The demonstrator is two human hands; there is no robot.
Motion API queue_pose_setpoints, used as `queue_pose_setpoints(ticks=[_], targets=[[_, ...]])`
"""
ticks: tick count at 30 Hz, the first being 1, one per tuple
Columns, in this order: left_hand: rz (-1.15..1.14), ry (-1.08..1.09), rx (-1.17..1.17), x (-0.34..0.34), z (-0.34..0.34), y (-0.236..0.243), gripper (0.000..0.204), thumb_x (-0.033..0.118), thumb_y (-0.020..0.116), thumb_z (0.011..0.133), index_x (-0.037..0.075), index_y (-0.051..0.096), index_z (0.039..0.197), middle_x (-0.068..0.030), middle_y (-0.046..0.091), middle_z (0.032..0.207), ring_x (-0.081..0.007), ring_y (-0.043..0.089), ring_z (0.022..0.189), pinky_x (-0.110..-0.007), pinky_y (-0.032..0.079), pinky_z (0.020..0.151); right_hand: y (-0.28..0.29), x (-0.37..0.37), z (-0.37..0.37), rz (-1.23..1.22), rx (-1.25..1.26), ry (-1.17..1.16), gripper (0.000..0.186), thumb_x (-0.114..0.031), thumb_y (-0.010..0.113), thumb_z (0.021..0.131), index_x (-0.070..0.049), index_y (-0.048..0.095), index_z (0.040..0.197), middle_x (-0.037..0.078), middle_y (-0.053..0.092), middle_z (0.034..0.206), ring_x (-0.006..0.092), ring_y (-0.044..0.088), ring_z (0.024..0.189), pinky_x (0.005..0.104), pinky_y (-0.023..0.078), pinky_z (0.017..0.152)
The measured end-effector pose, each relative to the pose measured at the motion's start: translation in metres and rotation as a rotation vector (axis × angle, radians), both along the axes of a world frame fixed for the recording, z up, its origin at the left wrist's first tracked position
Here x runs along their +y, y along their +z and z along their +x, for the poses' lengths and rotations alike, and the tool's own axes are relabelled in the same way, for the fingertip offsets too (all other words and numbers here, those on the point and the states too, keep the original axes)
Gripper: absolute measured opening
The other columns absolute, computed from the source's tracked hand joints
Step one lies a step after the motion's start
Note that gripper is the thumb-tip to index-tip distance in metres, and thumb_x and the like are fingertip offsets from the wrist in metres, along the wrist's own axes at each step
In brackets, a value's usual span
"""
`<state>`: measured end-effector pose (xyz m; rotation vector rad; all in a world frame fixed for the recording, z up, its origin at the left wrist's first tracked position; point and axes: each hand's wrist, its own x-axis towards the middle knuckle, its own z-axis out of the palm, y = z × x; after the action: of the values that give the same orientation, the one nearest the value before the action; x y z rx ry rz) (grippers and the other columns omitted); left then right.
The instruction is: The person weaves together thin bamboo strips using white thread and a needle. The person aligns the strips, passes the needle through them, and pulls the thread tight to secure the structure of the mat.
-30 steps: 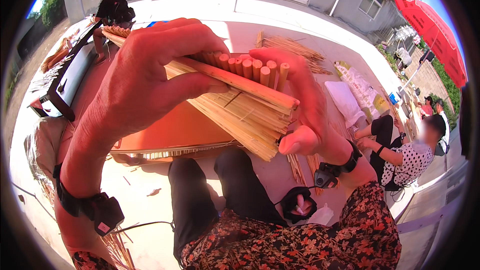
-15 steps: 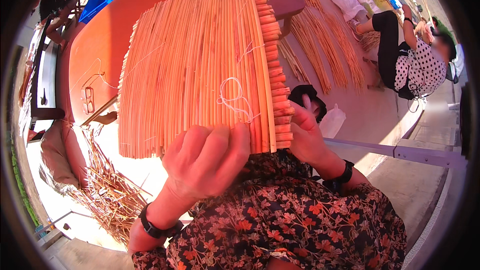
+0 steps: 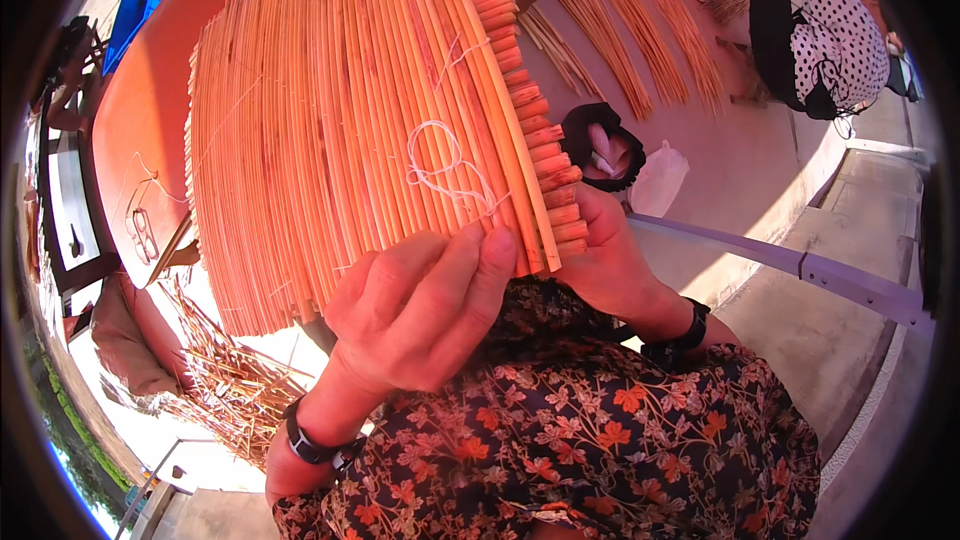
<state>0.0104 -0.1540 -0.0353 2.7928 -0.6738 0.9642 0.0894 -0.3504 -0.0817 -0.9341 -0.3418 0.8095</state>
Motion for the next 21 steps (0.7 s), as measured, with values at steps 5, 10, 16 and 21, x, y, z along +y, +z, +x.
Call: queue_pose_setpoints(ticks=[5, 10, 16, 21], targets=[[-0.011, 0.009, 0.019, 0.003, 0.0, 0.001, 0.032, 0.01, 0.073, 0.079, 0.006, 0.076, 0.111, -0.0008, 0.067, 0.104, -0.0136, 0.063, 0.082, -0.023, 0.046, 0.057, 0.003, 0.007, 0.001, -0.105, -0.122, -0.012, 0.023, -0.004, 0.067, 0.096, -0.002, 0.066, 0.119, 0.002, 0.071, 0.111, 0.0088, 0.063, 0.105, 0.0284, 0.051, 0.09], [-0.039, -0.026, 0.158, 0.007, -0.009, 0.003, 0.043, 0.003, 0.078, 0.066, 0.002, 0.076, 0.109, -0.0057, 0.067, 0.105, -0.0193, 0.063, 0.087, -0.027, 0.054, 0.064, -0.014, 0.008, -0.002, -0.384, -0.762, -0.129, 0.019, -0.005, 0.068, 0.091, -0.004, 0.066, 0.11, 0.01, 0.069, 0.097, 0.0247, 0.068, 0.089, 0.0328, 0.052, 0.079], [-0.114, 0.099, -0.018, 0.018, -0.008, 0.0, 0.034, 0.008, 0.076, 0.074, 0.006, 0.078, 0.108, -0.0016, 0.067, 0.104, -0.0129, 0.062, 0.082, -0.023, 0.046, 0.057, -0.051, 0.005, -0.009, -0.385, -0.742, -0.054, 0.012, -0.002, 0.067, 0.09, -0.002, 0.064, 0.102, 0.009, 0.064, 0.088, 0.0262, 0.066, 0.085, 0.0339, 0.052, 0.079], [-0.008, 0.046, 0.037, 0.024, -0.004, 0.001, 0.038, 0.007, 0.078, 0.071, 0.007, 0.078, 0.109, -0.0006, 0.069, 0.104, -0.0123, 0.062, 0.078, -0.022, 0.047, 0.057, -0.055, 0.004, 0.001, 0.017, -0.323, -0.205, 0.008, -0.002, 0.067, 0.091, -0.006, 0.064, 0.097, 0.004, 0.06, 0.088, 0.0186, 0.061, 0.085, 0.0363, 0.052, 0.078]])
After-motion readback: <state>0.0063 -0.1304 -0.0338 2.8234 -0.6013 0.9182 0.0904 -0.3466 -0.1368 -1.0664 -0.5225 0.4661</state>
